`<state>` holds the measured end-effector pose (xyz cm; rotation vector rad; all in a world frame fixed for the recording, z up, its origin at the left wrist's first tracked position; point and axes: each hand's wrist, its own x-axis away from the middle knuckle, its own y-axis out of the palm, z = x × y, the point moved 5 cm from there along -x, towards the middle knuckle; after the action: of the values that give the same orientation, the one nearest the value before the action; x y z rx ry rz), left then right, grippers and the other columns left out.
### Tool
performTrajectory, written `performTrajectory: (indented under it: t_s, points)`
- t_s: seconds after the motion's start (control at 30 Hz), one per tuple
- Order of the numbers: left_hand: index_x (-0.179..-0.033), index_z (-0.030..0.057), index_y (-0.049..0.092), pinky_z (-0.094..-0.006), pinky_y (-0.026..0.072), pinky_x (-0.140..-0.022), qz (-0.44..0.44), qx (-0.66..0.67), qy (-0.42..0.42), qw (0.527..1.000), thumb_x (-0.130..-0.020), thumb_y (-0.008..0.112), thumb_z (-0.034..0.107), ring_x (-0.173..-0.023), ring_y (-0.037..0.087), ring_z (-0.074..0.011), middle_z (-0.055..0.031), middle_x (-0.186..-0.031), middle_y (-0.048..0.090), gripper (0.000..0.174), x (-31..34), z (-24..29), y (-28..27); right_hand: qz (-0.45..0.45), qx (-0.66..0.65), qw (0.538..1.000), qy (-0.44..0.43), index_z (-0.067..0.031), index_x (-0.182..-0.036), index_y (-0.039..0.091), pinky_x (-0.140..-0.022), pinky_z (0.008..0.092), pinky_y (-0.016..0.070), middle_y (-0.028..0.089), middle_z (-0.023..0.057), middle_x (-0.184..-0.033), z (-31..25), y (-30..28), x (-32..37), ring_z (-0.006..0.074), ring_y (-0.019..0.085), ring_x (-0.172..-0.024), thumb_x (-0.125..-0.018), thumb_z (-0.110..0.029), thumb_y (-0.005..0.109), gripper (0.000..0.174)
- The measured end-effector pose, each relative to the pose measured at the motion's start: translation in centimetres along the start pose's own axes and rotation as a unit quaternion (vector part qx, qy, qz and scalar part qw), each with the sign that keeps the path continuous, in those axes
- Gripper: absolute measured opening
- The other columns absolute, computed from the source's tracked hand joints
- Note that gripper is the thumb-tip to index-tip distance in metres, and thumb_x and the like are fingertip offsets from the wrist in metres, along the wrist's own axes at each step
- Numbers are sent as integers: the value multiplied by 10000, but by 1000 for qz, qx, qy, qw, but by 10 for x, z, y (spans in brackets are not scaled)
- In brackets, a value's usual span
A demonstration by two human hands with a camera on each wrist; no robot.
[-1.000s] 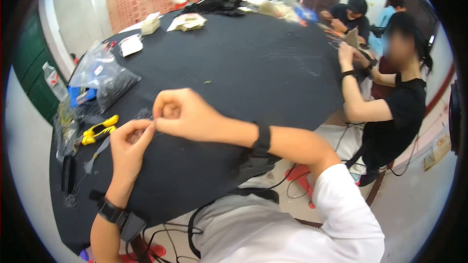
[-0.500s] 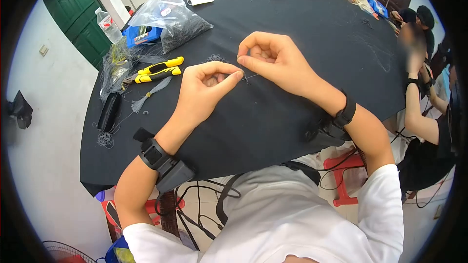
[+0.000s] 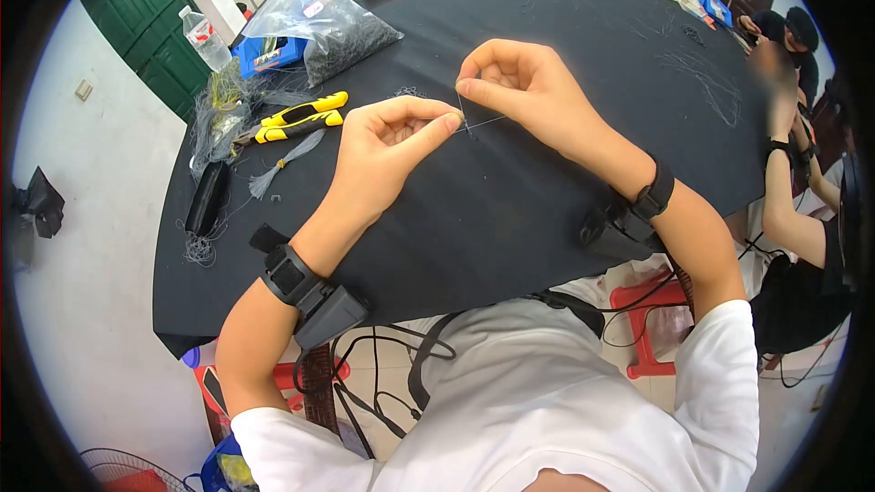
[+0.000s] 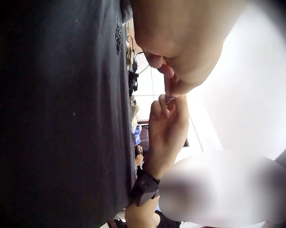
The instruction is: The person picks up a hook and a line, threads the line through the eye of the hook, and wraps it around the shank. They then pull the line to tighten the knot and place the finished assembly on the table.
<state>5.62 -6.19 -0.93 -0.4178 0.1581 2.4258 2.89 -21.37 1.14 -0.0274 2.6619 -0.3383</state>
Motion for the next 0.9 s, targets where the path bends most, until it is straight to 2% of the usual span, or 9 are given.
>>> performTrajectory:
  t_s: [0.1,0.2,0.3,0.4,0.5,0.6,0.7,0.8,0.9]
  points:
    - [-950,-9,644,-230,440,-801,-13,-13,1,1000,-819,642,78,-863,582,-94,-55,-923,642,158,1,0,-2,3,-10,1000,14,-4,-828,615,-465,174,288,459,-76,-591,4,-1,1,-8,375,-521,-788,-101,623,106]
    - [-947,-7,643,-237,437,-815,-8,-3,12,1000,-820,641,77,-883,582,-104,-60,-935,641,152,1,1,-3,-10,-28,998,47,-2,-842,614,-477,171,300,485,-70,-604,7,3,2,-6,401,-532,-790,-111,624,121]
    - [-946,-7,642,-240,435,-823,-1,-6,27,1000,-818,641,70,-886,584,-112,-64,-940,642,149,0,2,-4,-50,-28,995,86,-39,-871,603,-512,159,307,549,-59,-679,15,5,3,-8,427,-587,-826,-172,623,141]
    - [-942,-8,644,-248,434,-831,4,-1,33,999,-815,642,63,-892,585,-118,-69,-949,642,146,0,2,-5,-60,-78,987,124,-14,-851,610,-480,173,306,531,-55,-642,9,8,7,-3,418,-543,-794,-139,631,139]
    - [-935,-7,648,-255,436,-833,0,5,43,999,-815,641,57,-897,586,-122,-72,-957,642,137,0,5,-4,-83,-121,976,158,-34,-861,609,-459,174,280,556,-40,-687,17,12,9,1,409,-539,-794,-150,633,136]
    - [-947,-37,641,-219,465,-747,16,20,70,997,-820,632,28,-810,590,-100,-88,-894,648,143,-1,5,-5,-98,-183,959,194,-54,-843,597,-437,173,240,529,-47,-680,15,18,13,7,374,-521,-799,-152,629,112]
    - [-941,-5,653,-262,437,-834,21,22,50,998,-819,635,54,-899,587,-128,-80,-958,647,137,-1,2,-8,-146,-246,929,236,-67,-818,581,-427,175,214,476,-59,-647,24,25,17,9,337,-506,-810,-136,613,77]
    - [-951,-7,653,-270,436,-851,30,14,48,998,-824,629,55,-912,590,-135,-80,-955,649,144,-1,0,-10,-156,-281,911,258,-76,-791,557,-424,183,204,423,-68,-618,21,30,19,9,307,-494,-819,-117,598,64]
    - [-955,-5,658,-229,435,-772,50,16,56,997,-825,630,66,-831,578,-96,-63,-931,653,151,-1,1,-11,-150,-308,900,269,-77,-784,544,-425,187,201,429,-65,-622,21,31,22,8,299,-490,-822,-101,591,65]
